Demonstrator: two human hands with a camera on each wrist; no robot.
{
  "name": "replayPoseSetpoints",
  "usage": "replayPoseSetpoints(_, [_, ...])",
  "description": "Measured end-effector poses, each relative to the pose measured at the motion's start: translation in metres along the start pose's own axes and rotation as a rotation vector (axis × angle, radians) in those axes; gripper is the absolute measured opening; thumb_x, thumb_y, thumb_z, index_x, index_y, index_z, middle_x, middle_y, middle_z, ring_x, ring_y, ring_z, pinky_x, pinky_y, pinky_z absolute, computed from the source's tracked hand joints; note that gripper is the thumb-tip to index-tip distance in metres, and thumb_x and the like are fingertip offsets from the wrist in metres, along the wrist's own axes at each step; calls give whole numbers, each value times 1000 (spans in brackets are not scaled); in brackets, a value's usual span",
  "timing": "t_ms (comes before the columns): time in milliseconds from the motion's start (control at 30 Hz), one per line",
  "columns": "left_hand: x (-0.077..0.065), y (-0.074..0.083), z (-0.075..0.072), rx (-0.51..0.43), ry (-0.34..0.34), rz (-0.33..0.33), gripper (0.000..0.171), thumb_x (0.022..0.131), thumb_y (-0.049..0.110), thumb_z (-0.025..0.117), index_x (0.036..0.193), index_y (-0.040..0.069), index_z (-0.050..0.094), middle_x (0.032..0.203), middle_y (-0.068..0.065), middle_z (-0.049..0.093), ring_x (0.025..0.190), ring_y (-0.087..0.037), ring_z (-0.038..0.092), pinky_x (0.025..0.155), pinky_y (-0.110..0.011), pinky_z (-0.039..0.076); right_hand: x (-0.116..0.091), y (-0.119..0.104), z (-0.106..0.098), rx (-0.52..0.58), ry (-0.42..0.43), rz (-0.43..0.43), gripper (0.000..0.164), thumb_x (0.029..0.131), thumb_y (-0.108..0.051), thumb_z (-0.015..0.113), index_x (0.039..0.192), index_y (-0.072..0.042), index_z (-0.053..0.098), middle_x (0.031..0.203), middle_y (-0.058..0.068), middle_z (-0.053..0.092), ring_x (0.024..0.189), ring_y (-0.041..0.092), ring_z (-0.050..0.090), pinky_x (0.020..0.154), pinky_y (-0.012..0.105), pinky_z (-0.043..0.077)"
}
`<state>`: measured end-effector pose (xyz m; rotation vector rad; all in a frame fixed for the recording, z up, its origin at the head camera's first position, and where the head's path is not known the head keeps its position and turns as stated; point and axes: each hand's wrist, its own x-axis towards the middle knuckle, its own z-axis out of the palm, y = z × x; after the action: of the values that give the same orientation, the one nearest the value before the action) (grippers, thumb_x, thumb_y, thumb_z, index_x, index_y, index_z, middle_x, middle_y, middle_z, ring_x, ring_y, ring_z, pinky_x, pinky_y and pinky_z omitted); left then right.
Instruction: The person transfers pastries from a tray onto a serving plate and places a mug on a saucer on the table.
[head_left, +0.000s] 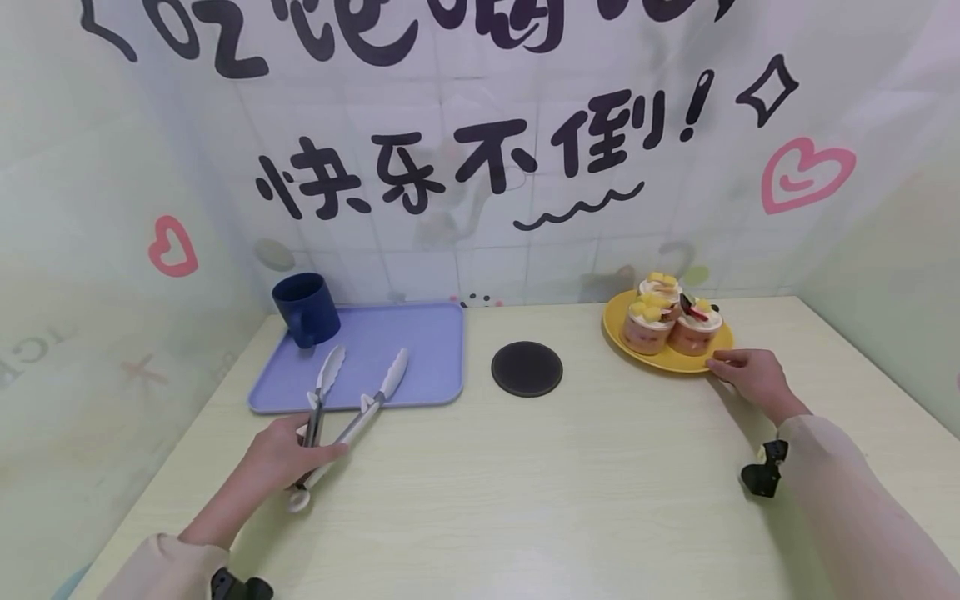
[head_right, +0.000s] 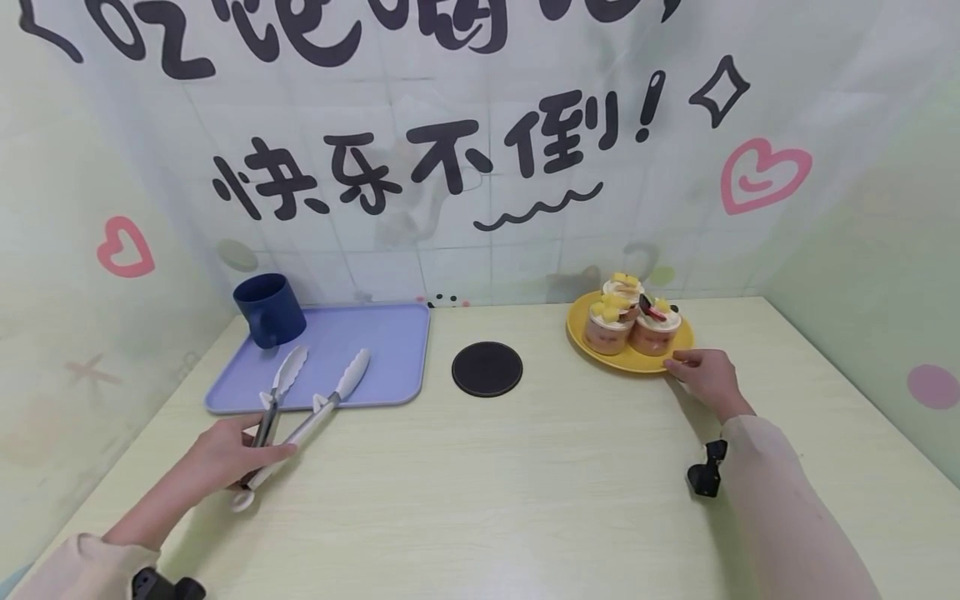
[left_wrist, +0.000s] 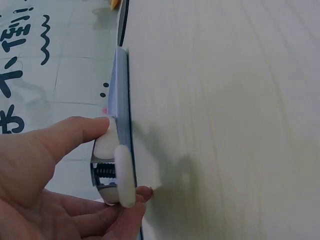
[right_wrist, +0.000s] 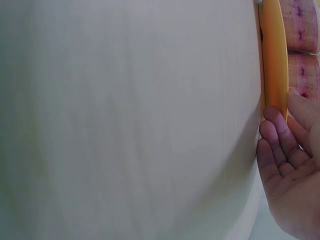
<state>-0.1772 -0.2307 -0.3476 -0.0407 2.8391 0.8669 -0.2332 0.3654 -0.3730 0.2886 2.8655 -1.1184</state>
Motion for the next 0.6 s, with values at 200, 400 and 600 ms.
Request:
replayPoseSetpoints(200, [-2,1,-4,-54,-65,-18,87,75,40,73,133,-11,33,86,-18,59,59,-19,54,52,-33,47,1,1,-1,-2,-4,-1,61,93,-34,52,128,14,39,120,33,47,91,33,43,67,26,38])
replayPoseSetpoints(400, [-3,-3,-7,-52,-75,-6,81,76,32,73,130,-15,34,95,-26,58,59,-20,54,52,-34,48,3,2,0,-4,-6,14,62,93,-36,52,129,13,39,122,33,45,93,35,42,69,26,39])
replayPoseSetpoints(600, [-1,-7,-8,-60,-84,18,80,77,30,73,131,-15,33,95,-24,58,59,-19,54,52,-33,49,3,2,0,0,-9,16,61,93,-35,52,129,13,39,122,33,45,93,34,42,69,26,39])
